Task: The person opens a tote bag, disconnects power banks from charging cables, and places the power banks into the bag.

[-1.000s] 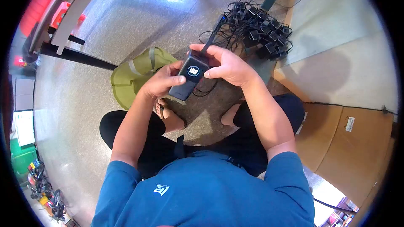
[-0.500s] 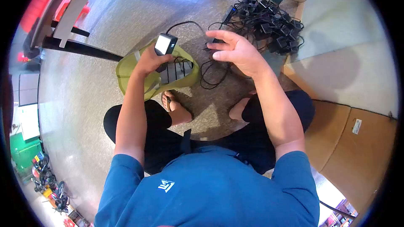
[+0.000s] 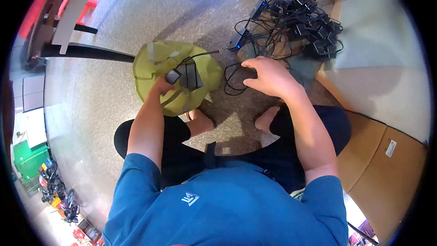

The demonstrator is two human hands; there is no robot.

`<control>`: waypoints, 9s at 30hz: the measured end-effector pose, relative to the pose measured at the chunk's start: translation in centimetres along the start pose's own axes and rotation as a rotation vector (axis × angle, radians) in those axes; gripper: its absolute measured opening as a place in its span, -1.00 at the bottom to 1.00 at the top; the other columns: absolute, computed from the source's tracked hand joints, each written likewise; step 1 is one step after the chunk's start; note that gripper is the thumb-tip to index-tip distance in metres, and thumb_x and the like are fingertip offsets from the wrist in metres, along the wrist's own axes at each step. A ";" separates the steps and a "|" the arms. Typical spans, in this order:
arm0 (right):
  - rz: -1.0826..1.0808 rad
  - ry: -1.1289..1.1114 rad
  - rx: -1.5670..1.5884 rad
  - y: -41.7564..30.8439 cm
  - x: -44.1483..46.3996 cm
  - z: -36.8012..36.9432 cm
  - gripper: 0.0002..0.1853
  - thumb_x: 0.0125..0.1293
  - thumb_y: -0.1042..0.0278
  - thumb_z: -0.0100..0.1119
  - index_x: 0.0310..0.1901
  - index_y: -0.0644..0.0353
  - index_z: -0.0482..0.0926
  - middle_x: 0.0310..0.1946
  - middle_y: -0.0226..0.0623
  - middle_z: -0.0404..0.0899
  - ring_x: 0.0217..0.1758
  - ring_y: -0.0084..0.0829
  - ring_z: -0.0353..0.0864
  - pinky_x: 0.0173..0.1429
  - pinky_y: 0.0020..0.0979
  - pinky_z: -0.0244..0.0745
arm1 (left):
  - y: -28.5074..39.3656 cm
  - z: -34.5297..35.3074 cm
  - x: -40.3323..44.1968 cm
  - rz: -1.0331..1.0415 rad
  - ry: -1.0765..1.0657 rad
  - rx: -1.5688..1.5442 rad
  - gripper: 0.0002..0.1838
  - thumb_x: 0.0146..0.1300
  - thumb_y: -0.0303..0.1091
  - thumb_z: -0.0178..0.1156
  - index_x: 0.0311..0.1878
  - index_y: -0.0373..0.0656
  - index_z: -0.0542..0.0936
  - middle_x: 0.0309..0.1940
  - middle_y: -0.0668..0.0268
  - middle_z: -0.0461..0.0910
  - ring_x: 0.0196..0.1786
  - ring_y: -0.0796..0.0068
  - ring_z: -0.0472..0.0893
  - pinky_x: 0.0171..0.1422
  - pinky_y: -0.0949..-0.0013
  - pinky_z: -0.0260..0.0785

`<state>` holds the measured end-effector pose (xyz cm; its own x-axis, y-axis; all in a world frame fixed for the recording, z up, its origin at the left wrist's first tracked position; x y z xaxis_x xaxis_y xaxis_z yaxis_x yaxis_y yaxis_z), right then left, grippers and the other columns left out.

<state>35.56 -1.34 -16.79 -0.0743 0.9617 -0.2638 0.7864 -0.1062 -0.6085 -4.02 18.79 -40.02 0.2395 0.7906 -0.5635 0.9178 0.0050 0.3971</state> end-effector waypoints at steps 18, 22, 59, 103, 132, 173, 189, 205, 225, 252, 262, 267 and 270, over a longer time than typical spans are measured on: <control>0.093 -0.172 -0.125 1.7 3.4 2.8 -0.47 0.15 0.24 0.34 0.18 0.17 0.54 0.07 -0.05 0.56 0.16 0.02 0.54 0.23 -0.12 0.46 | -6.9 5.3 8.0 -0.333 0.152 -0.222 -0.28 -0.11 -0.13 0.47 0.13 -0.36 0.55 0.11 -0.04 0.61 0.13 0.10 0.63 0.16 0.15 0.49; 0.101 -0.186 -0.129 2.3 3.9 3.1 -0.46 0.16 0.24 0.34 0.19 0.17 0.53 0.09 -0.06 0.56 0.17 0.01 0.54 0.25 -0.13 0.45 | -6.9 7.1 8.8 -0.275 0.218 -0.338 -0.30 -0.11 -0.17 0.49 0.10 -0.38 0.55 0.03 -0.05 0.64 0.08 0.04 0.65 0.13 0.11 0.50; 0.041 0.130 -0.220 2.0 -0.3 -4.9 -0.49 0.15 0.23 0.35 0.15 0.16 0.57 0.05 0.00 0.60 0.14 0.01 0.58 0.21 -0.14 0.49 | 4.8 0.2 3.8 -0.010 0.116 -0.066 -0.57 0.16 -0.28 0.15 0.05 -0.31 0.66 -0.04 -0.09 0.68 0.10 -0.04 0.64 0.21 0.12 0.45; 0.576 0.339 -0.016 25.1 1.4 -9.9 -0.55 0.33 -0.07 0.12 -0.31 0.21 0.74 -0.23 0.02 0.71 -0.10 0.02 0.70 0.09 -0.06 0.56 | 33.3 -4.4 -17.9 0.889 -0.105 0.471 -0.48 0.20 -0.28 0.29 0.23 -0.19 0.50 0.08 0.01 0.58 0.14 -0.06 0.56 0.21 0.03 0.43; 0.730 0.103 0.415 18.3 -0.2 -10.6 -0.79 0.18 0.25 0.21 -0.49 0.18 0.64 -0.61 -0.34 0.61 -0.65 -0.46 0.50 -0.59 -0.34 0.32 | 36.0 3.2 -12.5 0.822 -0.116 0.474 -0.66 0.21 -0.10 0.29 -0.14 -0.20 0.68 -0.13 0.05 0.65 -0.01 -0.08 0.62 0.08 -0.04 0.48; 0.138 0.492 0.215 7.7 -1.3 -2.5 -0.49 0.42 -0.05 0.06 -0.43 0.26 0.71 -0.50 -0.05 0.64 -0.36 -0.09 0.66 -0.19 -0.16 0.48 | 35.9 10.2 -17.2 0.436 -0.229 -0.802 -0.35 0.04 0.04 0.45 -0.07 -0.40 0.52 -0.21 0.10 0.66 -0.18 0.36 0.65 -0.06 0.30 0.50; 0.492 0.680 0.570 10.5 1.6 1.7 -0.54 0.47 0.00 0.05 -0.45 0.21 0.60 -0.46 -0.26 0.63 -0.43 -0.39 0.57 -0.33 -0.27 0.40 | 32.8 6.8 -18.7 0.379 -0.132 -0.169 -0.09 -0.10 0.16 0.32 0.10 -0.53 0.43 -0.08 -0.27 0.62 0.05 -0.15 0.64 0.13 0.08 0.47; 0.620 0.495 0.206 17.7 1.8 2.1 -0.56 0.37 -0.08 0.23 -0.25 0.23 0.63 -0.28 -0.06 0.66 -0.16 -0.05 0.63 -0.01 -0.09 0.47 | 25.0 -0.5 -20.5 0.307 -0.636 -1.221 -0.37 0.30 -0.10 0.28 0.23 -0.40 0.37 -0.08 0.02 0.62 -0.24 0.15 0.72 -0.11 0.21 0.64; 0.180 -0.051 -0.393 11.5 -0.3 -4.9 -0.81 0.22 0.41 0.10 -0.22 0.16 0.70 -0.17 -0.05 0.68 0.01 -0.01 0.62 0.08 -0.11 0.50 | 6.3 -7.6 -7.6 -0.076 -0.016 -0.377 -0.33 -0.05 -0.09 0.49 0.03 -0.44 0.62 -0.17 0.15 0.69 -0.30 0.40 0.68 -0.22 0.28 0.55; 0.207 -0.073 -0.167 14.7 4.6 -5.8 -0.92 0.21 0.52 0.19 -0.27 0.24 0.64 -0.32 -0.02 0.61 -0.17 0.02 0.60 -0.11 -0.15 0.47 | -8.0 3.0 9.5 -0.285 0.303 -0.431 -0.19 -0.07 -0.15 0.42 0.29 -0.29 0.45 -0.14 0.05 0.66 -0.13 0.11 0.65 -0.05 0.12 0.49; 0.179 -0.070 -0.172 14.9 4.6 -5.6 -0.90 0.21 0.49 0.20 -0.25 0.25 0.64 -0.31 -0.01 0.61 -0.18 0.03 0.61 -0.11 -0.16 0.48 | -8.8 4.1 10.7 -0.239 0.264 -0.448 -0.15 -0.04 -0.14 0.43 0.33 -0.34 0.40 0.11 -0.09 0.58 0.13 0.01 0.60 0.16 0.14 0.46; 0.239 -0.095 -0.193 15.0 4.9 -5.5 -0.95 0.17 0.52 0.16 -0.32 0.25 0.58 -0.38 -0.06 0.56 -0.25 -0.04 0.56 -0.15 -0.19 0.43 | -11.9 6.1 11.7 -0.288 0.281 -0.266 -0.17 0.04 0.03 0.38 0.30 -0.32 0.45 0.22 -0.09 0.54 0.23 -0.10 0.55 0.27 0.08 0.42; 0.283 -0.219 -0.371 16.0 4.7 -5.9 -0.95 0.14 0.45 0.14 -0.37 0.21 0.53 -0.39 -0.06 0.54 -0.25 -0.04 0.54 -0.16 -0.18 0.42 | -13.5 7.4 13.0 -0.320 0.298 -0.063 -0.13 0.11 0.19 0.28 0.34 -0.28 0.43 0.23 -0.08 0.53 0.27 -0.08 0.53 0.33 0.02 0.37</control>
<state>51.39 3.00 -23.38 0.0780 0.8287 -0.5543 0.9559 -0.2201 -0.1945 -10.97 24.47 -58.01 -0.1641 0.8853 -0.4350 0.9075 0.3084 0.2851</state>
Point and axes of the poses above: each hand's wrist, its own x-axis towards the middle knuckle, its own z-axis out of the palm, y = z × x, the point moved 3 cm from there along x, towards the middle knuckle
